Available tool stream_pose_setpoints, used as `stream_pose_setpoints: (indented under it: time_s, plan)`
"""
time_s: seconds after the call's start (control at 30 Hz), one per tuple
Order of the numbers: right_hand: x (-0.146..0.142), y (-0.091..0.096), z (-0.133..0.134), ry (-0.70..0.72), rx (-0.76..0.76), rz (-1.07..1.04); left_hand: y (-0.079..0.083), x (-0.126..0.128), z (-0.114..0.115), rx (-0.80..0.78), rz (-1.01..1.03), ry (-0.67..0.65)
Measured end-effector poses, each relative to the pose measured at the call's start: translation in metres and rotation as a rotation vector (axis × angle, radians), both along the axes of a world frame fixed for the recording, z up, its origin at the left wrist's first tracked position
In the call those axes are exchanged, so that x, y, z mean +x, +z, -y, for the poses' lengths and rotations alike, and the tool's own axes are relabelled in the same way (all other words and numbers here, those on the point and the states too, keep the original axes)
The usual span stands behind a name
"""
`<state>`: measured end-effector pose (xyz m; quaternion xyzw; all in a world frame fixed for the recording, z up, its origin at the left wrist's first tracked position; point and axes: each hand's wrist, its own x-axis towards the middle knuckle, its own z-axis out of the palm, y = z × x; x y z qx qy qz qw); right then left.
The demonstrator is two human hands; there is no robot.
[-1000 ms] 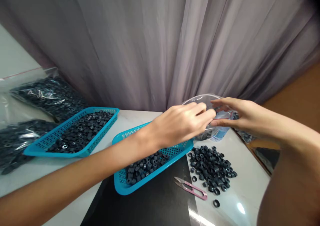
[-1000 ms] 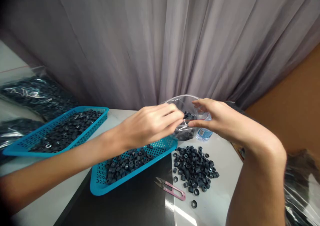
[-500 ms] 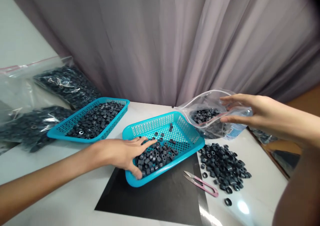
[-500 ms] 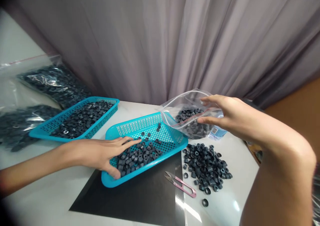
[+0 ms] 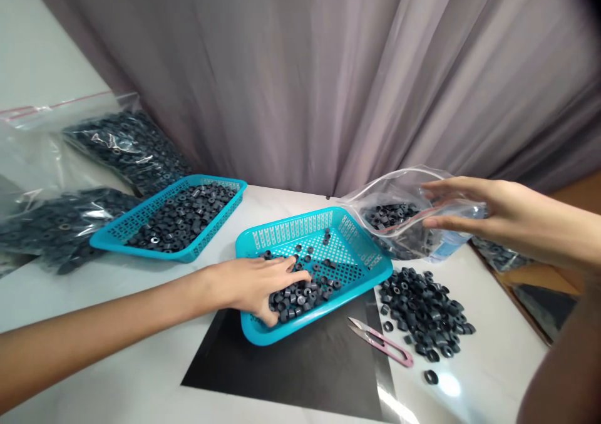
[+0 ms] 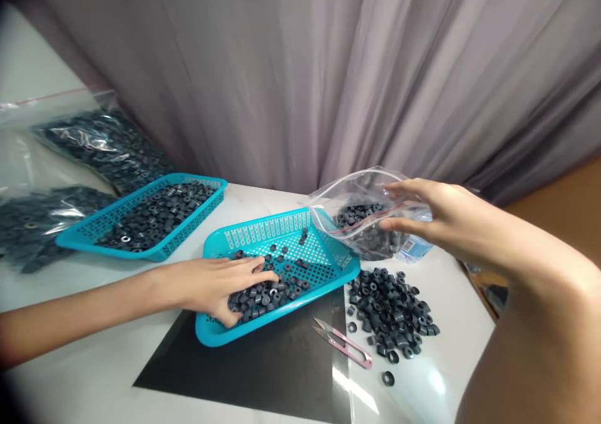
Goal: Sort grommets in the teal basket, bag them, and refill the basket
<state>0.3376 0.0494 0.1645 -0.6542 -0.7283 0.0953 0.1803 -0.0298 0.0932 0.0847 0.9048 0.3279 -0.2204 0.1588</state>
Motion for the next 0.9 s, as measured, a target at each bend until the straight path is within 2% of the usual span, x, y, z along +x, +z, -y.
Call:
stream_pose_setpoints:
  time_s: [0.17,0.33,0.5,0.6,0.7,0.77,0.9]
  plan:
    - [0.006,-0.002,0.0,-0.011,-0.012,0.008,-0.01,0.012,0.001,0.091,-0.01,-0.075]
    - [0.009,-0.002,0.001,0.01,0.02,0.009,-0.019,0.007,-0.001,0.155,0.054,-0.119]
    - [0.004,0.001,0.0,0.036,0.005,-0.019,-0.013,0.001,0.0,0.136,0.009,-0.065]
    - [0.006,0.001,-0.001,0.063,0.028,-0.051,-0.004,0.006,-0.002,0.112,0.023,-0.012]
    - [0.007,0.001,-0.001,0.059,0.05,-0.072,0.011,0.014,-0.006,0.108,0.145,0.014]
    - [0.006,0.001,0.001,0.041,0.065,-0.071,0.027,0.02,-0.008,0.106,0.271,0.033]
    - [0.0,0.004,0.004,0.029,0.081,-0.071,0.073,0.045,-0.007,0.149,0.547,0.143]
